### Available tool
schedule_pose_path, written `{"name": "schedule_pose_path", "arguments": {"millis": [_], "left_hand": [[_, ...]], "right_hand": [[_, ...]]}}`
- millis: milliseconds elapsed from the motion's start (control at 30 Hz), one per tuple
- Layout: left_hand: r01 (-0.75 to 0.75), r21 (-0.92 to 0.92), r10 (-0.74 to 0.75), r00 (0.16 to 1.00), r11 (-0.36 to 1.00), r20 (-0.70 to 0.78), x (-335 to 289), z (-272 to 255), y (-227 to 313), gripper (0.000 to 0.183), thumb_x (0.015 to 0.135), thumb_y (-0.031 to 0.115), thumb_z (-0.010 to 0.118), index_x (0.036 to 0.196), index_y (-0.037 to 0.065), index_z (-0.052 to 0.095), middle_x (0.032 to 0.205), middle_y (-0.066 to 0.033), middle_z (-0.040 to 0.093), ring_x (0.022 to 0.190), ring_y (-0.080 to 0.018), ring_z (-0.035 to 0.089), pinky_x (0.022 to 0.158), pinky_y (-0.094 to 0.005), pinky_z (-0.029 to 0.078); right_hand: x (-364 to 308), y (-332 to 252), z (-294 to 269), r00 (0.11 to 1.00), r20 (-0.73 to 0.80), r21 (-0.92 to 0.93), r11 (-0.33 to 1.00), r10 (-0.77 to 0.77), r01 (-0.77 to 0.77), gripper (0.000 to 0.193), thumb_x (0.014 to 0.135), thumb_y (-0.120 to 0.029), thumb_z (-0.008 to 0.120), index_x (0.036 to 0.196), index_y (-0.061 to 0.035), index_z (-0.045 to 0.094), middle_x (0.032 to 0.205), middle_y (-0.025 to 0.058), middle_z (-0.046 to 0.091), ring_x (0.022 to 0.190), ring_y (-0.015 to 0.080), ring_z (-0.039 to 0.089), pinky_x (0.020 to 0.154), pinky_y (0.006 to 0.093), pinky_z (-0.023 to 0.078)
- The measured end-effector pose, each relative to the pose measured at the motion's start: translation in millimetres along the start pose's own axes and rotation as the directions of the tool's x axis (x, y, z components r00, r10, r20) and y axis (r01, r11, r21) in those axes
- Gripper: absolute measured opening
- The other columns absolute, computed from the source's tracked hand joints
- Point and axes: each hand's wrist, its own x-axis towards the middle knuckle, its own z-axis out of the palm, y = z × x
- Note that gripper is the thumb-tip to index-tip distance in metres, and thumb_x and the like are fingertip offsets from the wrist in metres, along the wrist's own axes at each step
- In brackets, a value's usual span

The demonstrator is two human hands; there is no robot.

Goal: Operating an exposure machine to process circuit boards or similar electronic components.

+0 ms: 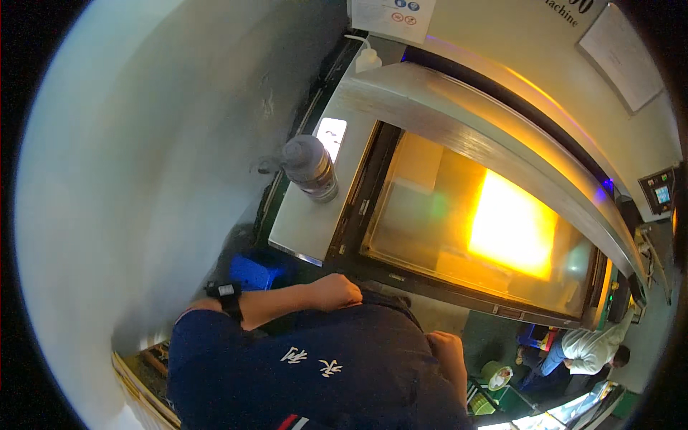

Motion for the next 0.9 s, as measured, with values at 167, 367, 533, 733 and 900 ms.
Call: {"name": "schedule_pose_path", "arguments": {"millis": [167,367,533,733,900], "left_hand": [[-0.134,-0.004,0.134,0.985,0.991,0.109,53.2,4.1,11.8,0.014,0.086,0.018,0.060,0.081,0.005,0.061,0.082,-0.0140,0.065,0.079,-0.0372,0.065,0.068,-0.0477,0.051],[-0.213,-0.012,0.214,0.975,0.977,0.063,73.8,20.8,29.5,0.011,0.075,0.011,0.062,0.082,0.004,0.057,0.083,-0.0113,0.061,0.080,-0.0345,0.065,0.068,-0.0459,0.051],[-0.136,0.055,0.134,0.990,0.989,0.033,65.0,32.0,43.5,0.012,0.074,0.011,0.062,0.082,0.005,0.057,0.084,-0.0105,0.061,0.081,-0.0335,0.065,0.068,-0.0450,0.051],[-0.028,-0.089,0.021,0.996,0.996,-0.084,67.2,43.1,53.4,0.010,0.082,0.015,0.062,0.081,0.005,0.060,0.081,-0.0130,0.063,0.079,-0.0354,0.065,0.070,-0.0464,0.052],[0.081,-0.061,-0.085,0.994,0.995,-0.073,45.2,56.8,56.6,0.014,0.085,0.019,0.061,0.081,0.005,0.061,0.081,-0.0127,0.064,0.077,-0.0364,0.064,0.069,-0.0472,0.051]], "right_hand": [[-39.4,22.6,-10.9,0.989,-0.116,0.148,0.986,0.095,-0.078,0.022,0.073,-0.013,0.066,0.093,-0.0101,0.074,0.085,0.0086,0.071,0.078,0.0288,0.070,0.068,0.0386,0.054],[-59.0,55.2,-23.9,0.988,-0.133,0.117,0.991,0.082,-0.067,0.025,0.073,-0.013,0.064,0.096,-0.0099,0.074,0.083,0.0083,0.069,0.080,0.0296,0.069,0.068,0.0373,0.053],[-52.3,53.3,-43.0,0.981,-0.086,0.174,0.972,0.172,-0.156,0.025,0.080,-0.015,0.064,0.103,-0.0124,0.073,0.090,0.0105,0.070,0.085,0.0316,0.069,0.070,0.0393,0.053],[-103.1,110.3,-16.6,0.871,0.235,-0.111,0.903,0.430,-0.416,0.022,0.083,-0.016,0.063,0.101,-0.0145,0.074,0.094,0.0113,0.071,0.085,0.0322,0.069,0.071,0.0419,0.053],[-82.0,86.5,-52.7,0.874,0.347,-0.237,0.933,0.340,-0.269,0.021,0.082,-0.017,0.063,0.099,-0.0148,0.074,0.093,0.0113,0.072,0.084,0.0321,0.070,0.072,0.0434,0.054]]}}
